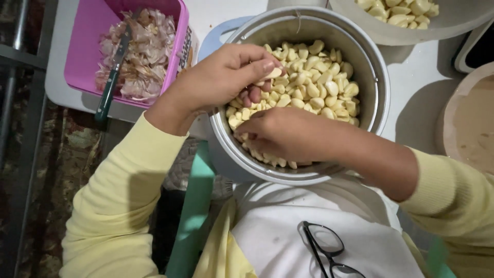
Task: Sorting and inspecting peeled garlic cloves in a bowl, occasionally trimming them with a knife.
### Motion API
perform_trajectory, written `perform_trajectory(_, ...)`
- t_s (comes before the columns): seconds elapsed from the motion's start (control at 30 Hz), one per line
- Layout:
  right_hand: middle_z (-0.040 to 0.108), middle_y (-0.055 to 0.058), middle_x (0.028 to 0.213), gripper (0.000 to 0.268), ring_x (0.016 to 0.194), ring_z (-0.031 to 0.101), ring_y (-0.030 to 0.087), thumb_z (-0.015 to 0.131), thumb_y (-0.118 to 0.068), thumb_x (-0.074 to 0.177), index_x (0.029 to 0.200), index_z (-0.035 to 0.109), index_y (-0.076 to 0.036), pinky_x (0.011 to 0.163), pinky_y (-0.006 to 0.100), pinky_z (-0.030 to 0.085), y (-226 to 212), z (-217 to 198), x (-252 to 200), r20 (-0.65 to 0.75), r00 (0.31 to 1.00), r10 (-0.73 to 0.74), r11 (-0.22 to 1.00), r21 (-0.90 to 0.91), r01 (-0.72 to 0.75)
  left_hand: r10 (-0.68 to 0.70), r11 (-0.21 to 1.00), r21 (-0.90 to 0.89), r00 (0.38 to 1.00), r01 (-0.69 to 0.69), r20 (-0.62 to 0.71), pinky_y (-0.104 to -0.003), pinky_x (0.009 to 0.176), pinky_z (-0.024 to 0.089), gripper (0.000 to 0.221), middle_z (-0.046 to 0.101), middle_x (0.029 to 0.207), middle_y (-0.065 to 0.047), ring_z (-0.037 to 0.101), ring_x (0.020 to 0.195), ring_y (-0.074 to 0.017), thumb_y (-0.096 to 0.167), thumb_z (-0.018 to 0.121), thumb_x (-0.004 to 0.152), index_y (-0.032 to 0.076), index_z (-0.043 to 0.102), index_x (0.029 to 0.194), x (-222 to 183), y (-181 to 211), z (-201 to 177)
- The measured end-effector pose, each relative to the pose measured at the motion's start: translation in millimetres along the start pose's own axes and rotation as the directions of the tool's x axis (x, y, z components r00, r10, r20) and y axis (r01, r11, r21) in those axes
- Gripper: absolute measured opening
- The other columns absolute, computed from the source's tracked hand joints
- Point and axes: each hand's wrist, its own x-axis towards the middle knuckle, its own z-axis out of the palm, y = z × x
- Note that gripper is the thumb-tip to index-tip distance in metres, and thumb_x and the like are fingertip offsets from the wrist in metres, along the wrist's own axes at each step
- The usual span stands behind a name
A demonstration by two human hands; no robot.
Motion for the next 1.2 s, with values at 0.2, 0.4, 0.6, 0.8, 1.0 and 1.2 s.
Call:
perform_trajectory(0.2, 0.082, -0.003, 0.109, 0.043, 0.075, 0.068, 0.013, 0.054, -0.027, 0.103, 0.142, 0.072, -0.022, 0.066, 0.030, 0.053, -10, -32, -33, 0.048, 0.929, 0.367, 0.860, 0.365, -0.358, -0.064, 0.941, -0.333, 0.998, 0.058, -0.005, -0.020, 0.042, 0.047, 0.034, 0.071, 0.076, -0.010, 0.057, 0.047, -0.0088, 0.027, 0.050, 0.110, 0.001, 0.069, 0.120, -7, 4, 1)
perform_trajectory(0.4, 0.080, 0.007, 0.104, 0.035, 0.079, 0.071, 0.013, 0.049, -0.012, 0.109, 0.132, 0.074, -0.009, 0.064, 0.023, 0.046, 14, -19, -50, -0.057, 0.873, 0.484, 0.519, 0.822, -0.233, -0.137, 0.908, -0.403, 0.990, 0.112, -0.033, -0.027, 0.039, 0.056, 0.040, 0.076, 0.082, -0.018, 0.065, 0.048, -0.0166, 0.032, 0.056, 0.104, -0.001, 0.067, 0.123, -7, 5, 3)
perform_trajectory(0.6, 0.078, 0.014, 0.112, 0.039, 0.081, 0.068, 0.014, 0.049, -0.009, 0.107, 0.143, 0.065, -0.001, 0.058, 0.021, 0.047, 31, -9, -55, -0.042, 0.900, 0.433, 0.266, 0.961, -0.083, -0.159, 0.921, -0.363, 0.987, 0.141, -0.018, -0.026, 0.047, 0.062, 0.044, 0.077, 0.088, -0.025, 0.066, 0.052, -0.0170, 0.031, 0.050, 0.106, -0.004, 0.064, 0.129, -10, 17, 2)
perform_trajectory(0.8, 0.077, 0.017, 0.112, 0.039, 0.089, 0.073, 0.019, 0.050, -0.005, 0.106, 0.141, 0.064, 0.000, 0.068, 0.026, 0.055, 29, -14, -57, -0.004, 0.883, 0.469, 0.168, 0.982, -0.085, -0.068, 0.997, -0.041, 0.997, 0.066, -0.035, -0.020, 0.040, 0.048, 0.023, 0.063, 0.075, 0.001, 0.059, 0.052, -0.0046, 0.020, 0.052, 0.111, 0.011, 0.069, 0.124, -17, 17, -1)
perform_trajectory(1.0, 0.071, 0.013, 0.105, 0.021, 0.094, 0.071, 0.020, 0.051, -0.009, 0.111, 0.127, 0.063, -0.004, 0.068, 0.025, 0.056, 43, -11, -67, -0.112, 0.902, 0.418, 0.103, 0.992, 0.075, 0.151, 0.760, 0.648, 0.984, -0.058, -0.090, -0.051, 0.096, 0.046, 0.046, 0.065, 0.143, -0.019, 0.061, 0.126, -0.0392, 0.019, 0.054, 0.103, 0.007, 0.052, 0.147, -15, 10, 3)
perform_trajectory(1.2, 0.069, 0.016, 0.118, 0.026, 0.100, 0.073, 0.022, 0.048, -0.016, 0.113, 0.131, 0.061, -0.001, 0.089, 0.032, 0.064, 22, -14, -54, -0.107, 0.880, 0.464, -0.059, 0.987, 0.151, 0.459, 0.687, 0.625, 0.888, -0.370, 0.020, -0.044, 0.078, 0.053, 0.024, 0.067, 0.107, -0.017, 0.066, 0.093, -0.0311, -0.001, 0.058, 0.091, 0.002, 0.065, 0.114, -17, 32, 35)
